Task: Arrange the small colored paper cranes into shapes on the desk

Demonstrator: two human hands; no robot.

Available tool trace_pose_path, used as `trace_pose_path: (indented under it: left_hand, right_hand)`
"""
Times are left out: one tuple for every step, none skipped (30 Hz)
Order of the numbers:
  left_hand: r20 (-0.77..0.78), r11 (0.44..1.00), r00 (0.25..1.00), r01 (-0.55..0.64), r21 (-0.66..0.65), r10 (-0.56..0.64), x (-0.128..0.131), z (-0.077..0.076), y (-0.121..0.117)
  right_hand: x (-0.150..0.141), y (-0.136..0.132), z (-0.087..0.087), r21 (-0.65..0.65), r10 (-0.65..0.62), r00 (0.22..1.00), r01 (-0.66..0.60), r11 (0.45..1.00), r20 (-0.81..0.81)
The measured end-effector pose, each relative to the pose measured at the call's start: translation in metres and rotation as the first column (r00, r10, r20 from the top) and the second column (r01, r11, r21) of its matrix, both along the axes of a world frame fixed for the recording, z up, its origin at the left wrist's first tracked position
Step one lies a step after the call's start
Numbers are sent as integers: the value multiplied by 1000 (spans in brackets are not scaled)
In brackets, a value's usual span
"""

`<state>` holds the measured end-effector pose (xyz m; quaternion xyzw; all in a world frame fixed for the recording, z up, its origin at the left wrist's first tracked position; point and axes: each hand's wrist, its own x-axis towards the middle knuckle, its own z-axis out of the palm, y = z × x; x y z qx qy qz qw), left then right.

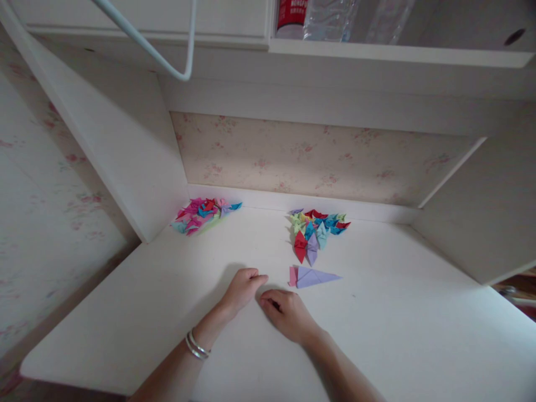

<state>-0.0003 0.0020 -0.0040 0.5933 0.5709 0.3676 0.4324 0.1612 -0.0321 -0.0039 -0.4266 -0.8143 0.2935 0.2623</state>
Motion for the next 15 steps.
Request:
trace_pose_path:
  left_hand:
    - [0, 1000, 1000, 0, 1, 0, 0, 0, 0]
    - [1, 1000, 1000, 1, 0, -1, 0, -1, 0]
    - [1, 1000, 1000, 3, -1, -3, 0, -2, 1]
    - [3, 1000, 1000, 4, -1, -4, 0, -2, 1]
    - [6, 1000, 1000, 5, 0, -5, 0, -3, 2]
    - [10, 1000, 1000, 4, 3, -4, 0, -4, 2]
    - [15, 1000, 1000, 1, 6, -1, 0, -5, 3]
    - [20, 1000, 1000, -2, 7, 2, 0, -5, 3]
    - [24, 1000, 1000, -7, 10, 7, 1, -6, 4]
    - [29, 1000, 999, -15, 12, 14, 1, -6, 5]
    - [38, 1000, 999, -26, 15, 25, 1, -7, 6]
    - [57, 999, 998, -30, 23, 28, 1, -7, 8]
    - [88, 999, 996, -26, 37, 23, 1, -8, 9]
    - [120, 998, 993, -20, 54, 14, 1, -9, 10]
    - [147, 998, 989, -14, 68, 4, 1, -10, 12]
  right_hand:
    - [0, 0, 1, 0, 0, 1000, 0, 1000, -5]
    - [0, 0, 1, -1, -1, 1000, 1, 1000, -12]
    - [0, -1, 1, -2, -3, 1000, 3, 1000, -22]
    - [0, -1, 1, -5, -4, 999, 4, 1000, -33]
    - [0, -1, -1, -12, -6, 999, 5, 1000, -47]
    - [-1, -1, -2, -25, -10, 998, 8, 1000, -64]
    - [-1, -1, -5, -47, -18, 996, 14, 999, -87]
    - [-2, 1, -8, -85, -37, 992, 27, 996, -121]
    - [-3, 3, -10, -140, -71, 983, 48, 989, -168]
    - [-4, 7, -11, -204, -118, 968, 72, 976, -221]
    - [-7, 12, -9, -266, -167, 948, 93, 959, -269]
    - [-10, 18, -5, -310, -207, 928, 108, 945, -309]
    - [-15, 25, 3, -326, -230, 913, 116, 938, -338]
    - [-21, 33, 13, -312, -233, 904, 119, 943, -358]
    - [-30, 42, 26, -267, -212, 905, 115, 957, -369]
